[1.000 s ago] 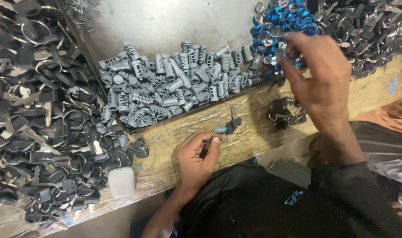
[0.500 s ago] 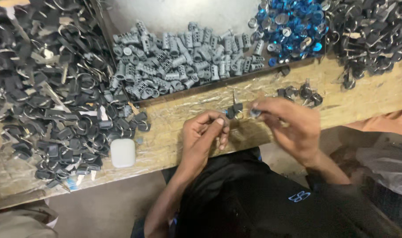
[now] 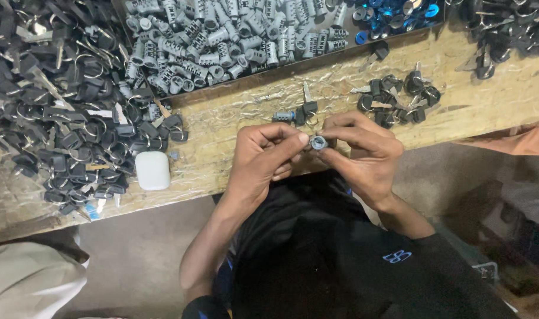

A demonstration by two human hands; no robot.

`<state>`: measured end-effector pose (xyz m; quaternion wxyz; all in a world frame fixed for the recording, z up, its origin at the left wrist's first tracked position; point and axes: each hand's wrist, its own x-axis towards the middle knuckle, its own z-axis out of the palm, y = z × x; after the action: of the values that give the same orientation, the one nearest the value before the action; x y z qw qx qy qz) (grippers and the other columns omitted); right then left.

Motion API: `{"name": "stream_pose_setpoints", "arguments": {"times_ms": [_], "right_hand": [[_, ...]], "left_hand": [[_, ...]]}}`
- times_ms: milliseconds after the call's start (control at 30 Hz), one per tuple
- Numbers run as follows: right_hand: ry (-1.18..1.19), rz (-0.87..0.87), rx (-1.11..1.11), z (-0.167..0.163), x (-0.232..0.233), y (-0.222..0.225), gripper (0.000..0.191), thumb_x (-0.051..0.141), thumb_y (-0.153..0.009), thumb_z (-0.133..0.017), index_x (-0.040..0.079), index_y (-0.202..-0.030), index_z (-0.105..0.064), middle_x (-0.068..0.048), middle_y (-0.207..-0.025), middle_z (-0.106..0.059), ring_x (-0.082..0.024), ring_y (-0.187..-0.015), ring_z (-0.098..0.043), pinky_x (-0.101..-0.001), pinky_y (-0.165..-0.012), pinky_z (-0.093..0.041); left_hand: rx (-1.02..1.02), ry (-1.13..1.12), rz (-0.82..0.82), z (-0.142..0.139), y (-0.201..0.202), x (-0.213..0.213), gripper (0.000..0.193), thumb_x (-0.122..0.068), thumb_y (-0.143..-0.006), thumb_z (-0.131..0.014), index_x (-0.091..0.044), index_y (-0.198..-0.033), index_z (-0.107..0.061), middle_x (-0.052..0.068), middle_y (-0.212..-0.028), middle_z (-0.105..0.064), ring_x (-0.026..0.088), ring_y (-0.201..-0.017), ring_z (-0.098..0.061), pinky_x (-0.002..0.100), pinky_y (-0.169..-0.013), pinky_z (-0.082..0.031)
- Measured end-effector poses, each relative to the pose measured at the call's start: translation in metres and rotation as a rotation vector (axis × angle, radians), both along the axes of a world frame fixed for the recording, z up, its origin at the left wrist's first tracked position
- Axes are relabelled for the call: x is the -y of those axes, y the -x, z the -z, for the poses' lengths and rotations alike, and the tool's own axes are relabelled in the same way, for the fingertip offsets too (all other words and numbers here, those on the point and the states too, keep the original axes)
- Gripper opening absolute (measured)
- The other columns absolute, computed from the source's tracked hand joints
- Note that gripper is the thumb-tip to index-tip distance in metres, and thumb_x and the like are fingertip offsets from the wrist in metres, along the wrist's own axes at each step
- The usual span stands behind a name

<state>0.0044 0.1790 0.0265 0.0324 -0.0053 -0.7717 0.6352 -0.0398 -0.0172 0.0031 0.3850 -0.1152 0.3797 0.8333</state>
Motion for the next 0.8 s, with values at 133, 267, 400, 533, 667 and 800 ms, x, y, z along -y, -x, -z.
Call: {"name": "stream_pose_setpoints", "arguments": {"times_ms": [133,267,400,533,667,800], "right_hand": [[-0.105,0.006,-0.105,0.005,0.002,0.001,0.031,-0.011,-0.081,-0.083,-0.003,-0.110,-0.074,-0.014,-0.103,-0.069,-0.016,-0.092,-0.067,-0.0241,-0.079,-0.053],[-0.178,0.037,-0.142,0.007,0.003,0.001,0.030,-0.010,-0.081,-0.086,-0.001,-0.108,-0.075,-0.013,-0.104,-0.069,-0.016,-0.090,-0.069,-0.0242,-0.073,-0.055],[-0.293,0.021,-0.207,0.006,0.007,0.001,0.032,-0.010,-0.082,-0.086,0.001,-0.110,-0.076,-0.014,-0.104,-0.067,-0.019,-0.091,-0.069,-0.0260,-0.071,-0.054],[-0.419,0.046,-0.340,0.006,0.010,0.001,0.034,-0.011,-0.084,-0.087,0.001,-0.114,-0.076,-0.014,-0.104,-0.065,-0.021,-0.091,-0.067,-0.0284,-0.072,-0.054],[-0.511,-0.015,-0.395,0.006,0.011,0.002,0.036,-0.011,-0.082,-0.088,-0.001,-0.114,-0.075,-0.014,-0.103,-0.064,-0.022,-0.088,-0.066,-0.0302,-0.070,-0.052],[-0.458,-0.005,-0.388,0.009,0.013,0.004,0.038,-0.012,-0.084,-0.088,-0.001,-0.117,-0.073,-0.014,-0.107,-0.063,-0.020,-0.087,-0.065,-0.0282,-0.067,-0.052]], "left_hand": [[-0.045,0.063,0.001,-0.006,-0.002,0.000,0.013,-0.010,-0.098,-0.072,0.003,-0.095,-0.073,0.000,-0.071,-0.062,0.000,-0.052,-0.042,0.020,-0.045,-0.026],[-0.389,0.381,-0.017,-0.013,-0.001,-0.002,0.013,-0.010,-0.099,-0.074,0.003,-0.096,-0.078,-0.005,-0.075,-0.063,-0.002,-0.063,-0.044,0.020,-0.053,-0.030],[-0.559,0.607,-0.005,-0.025,-0.001,-0.001,0.014,-0.011,-0.097,-0.074,0.001,-0.091,-0.076,-0.005,-0.068,-0.063,-0.001,-0.059,-0.045,0.021,-0.051,-0.033],[-0.639,0.695,0.074,-0.029,0.007,0.002,0.015,-0.012,-0.095,-0.074,0.001,-0.088,-0.074,-0.003,-0.063,-0.062,-0.001,-0.055,-0.045,0.022,-0.048,-0.033],[-0.658,0.665,0.131,-0.029,0.014,0.007,0.015,-0.011,-0.094,-0.073,0.002,-0.088,-0.074,-0.001,-0.061,-0.062,0.000,-0.055,-0.046,0.022,-0.048,-0.034],[-0.824,0.725,0.006,-0.025,0.007,0.002,0.009,-0.009,-0.098,-0.074,0.000,-0.097,-0.073,0.005,-0.076,-0.068,0.008,-0.060,-0.057,0.024,-0.053,-0.043]]}}
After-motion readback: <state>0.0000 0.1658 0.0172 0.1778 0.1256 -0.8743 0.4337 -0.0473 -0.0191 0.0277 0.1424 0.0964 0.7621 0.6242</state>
